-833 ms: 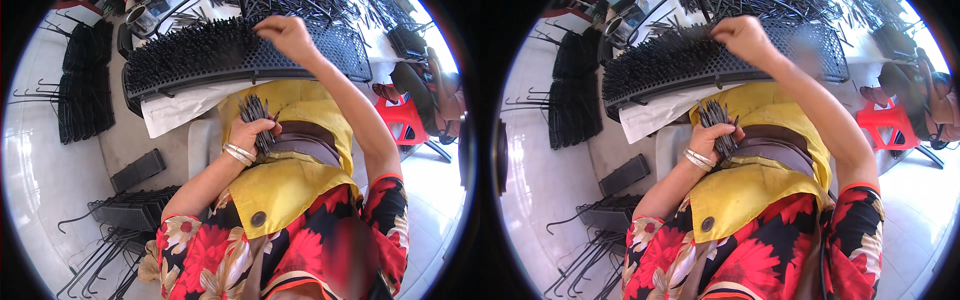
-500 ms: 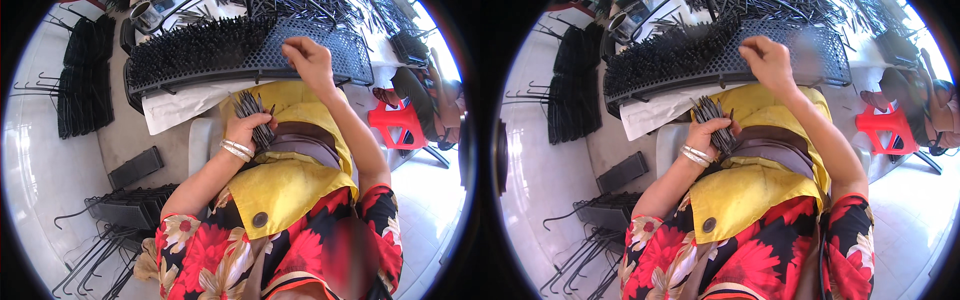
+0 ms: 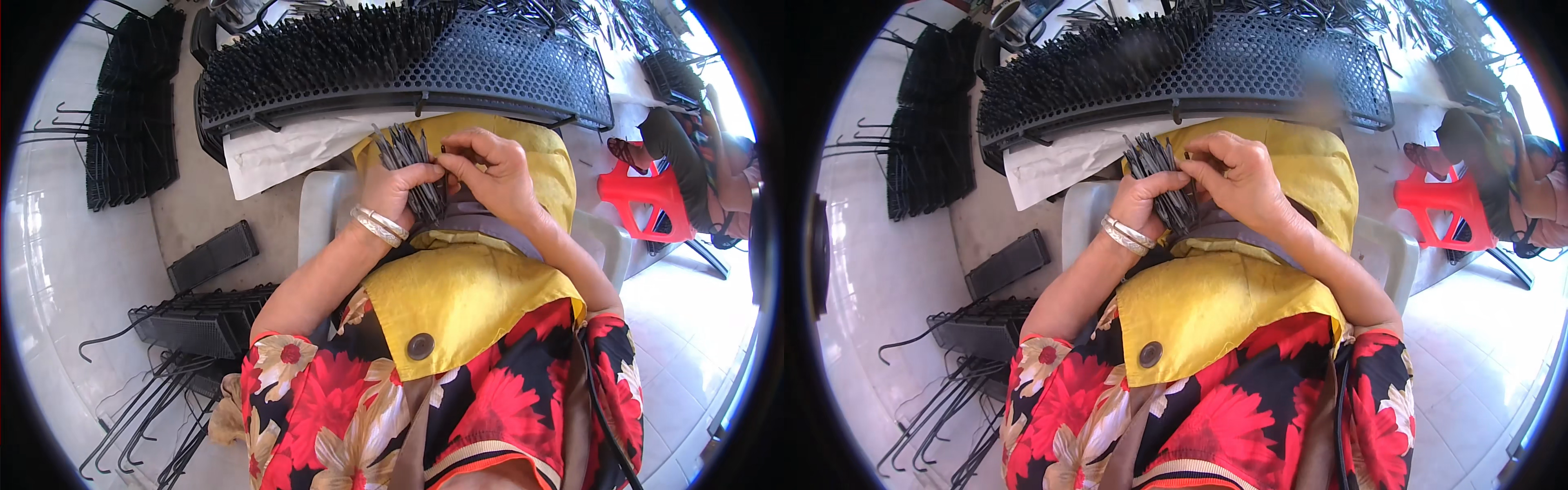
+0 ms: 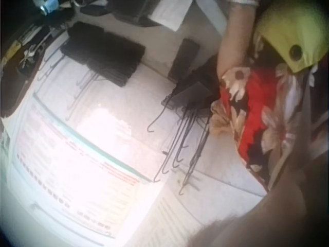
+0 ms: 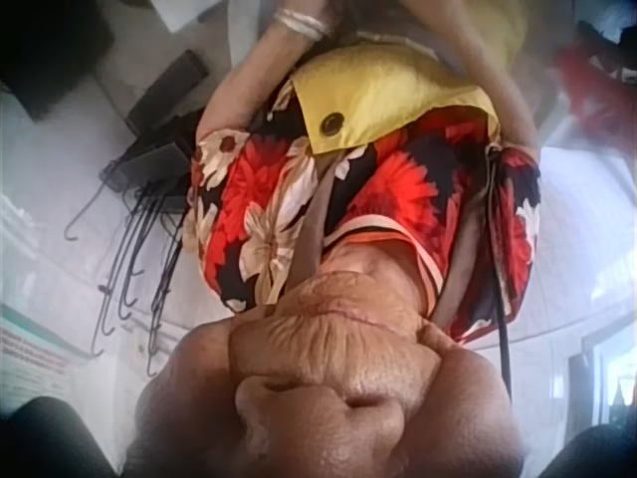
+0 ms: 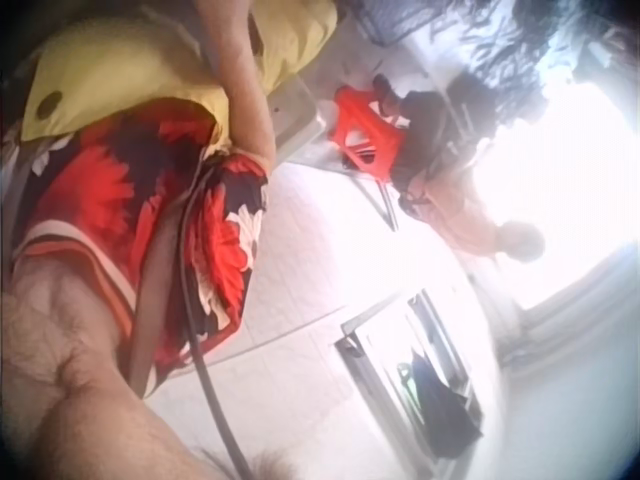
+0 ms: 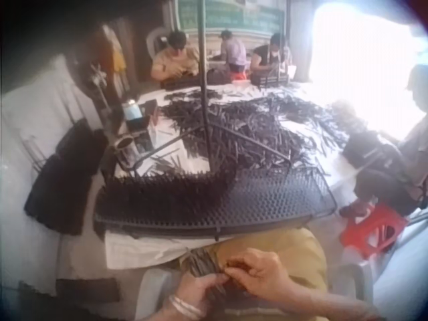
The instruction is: The person is manually assembling small, thin black components into a perforated plastic base on a workbench.
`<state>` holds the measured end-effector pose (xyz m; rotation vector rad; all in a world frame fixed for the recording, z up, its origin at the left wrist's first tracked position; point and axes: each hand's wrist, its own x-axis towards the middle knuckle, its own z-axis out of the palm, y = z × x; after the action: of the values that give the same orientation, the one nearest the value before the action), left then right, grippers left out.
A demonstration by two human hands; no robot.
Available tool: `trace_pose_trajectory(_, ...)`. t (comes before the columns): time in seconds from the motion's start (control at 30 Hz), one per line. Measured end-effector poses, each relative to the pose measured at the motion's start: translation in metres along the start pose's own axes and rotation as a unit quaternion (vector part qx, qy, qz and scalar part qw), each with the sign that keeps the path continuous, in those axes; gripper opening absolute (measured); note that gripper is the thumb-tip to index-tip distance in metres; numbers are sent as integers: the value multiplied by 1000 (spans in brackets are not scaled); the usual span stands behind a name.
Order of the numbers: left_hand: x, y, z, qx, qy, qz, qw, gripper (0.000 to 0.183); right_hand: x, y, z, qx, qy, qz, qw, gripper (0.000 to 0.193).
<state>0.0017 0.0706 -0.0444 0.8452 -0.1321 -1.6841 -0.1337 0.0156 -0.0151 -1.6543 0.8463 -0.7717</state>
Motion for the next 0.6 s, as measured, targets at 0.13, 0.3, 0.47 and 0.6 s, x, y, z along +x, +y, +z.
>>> trace_pose_trajectory(0.13, -3, -2, 1, 22, -6, -24, 999, 22, 0, 3, -5, 39, -24, 80, 996, 9)
trace_pose_trajectory(0.3, -4, 3, 5, 25, 65, -21, 997, 18, 26, -12, -22, -44, 80, 27, 995, 10)
trace_pose_trajectory(0.47, -4, 3, 4, -14, 68, -8, 998, 14, 77, -23, -26, -27, 184, -95, 978, 10)
trace_pose_trajectory(0.6, -4, 3, 4, 13, 60, -10, 998, 14, 105, -10, -23, -43, 215, -203, 954, 12)
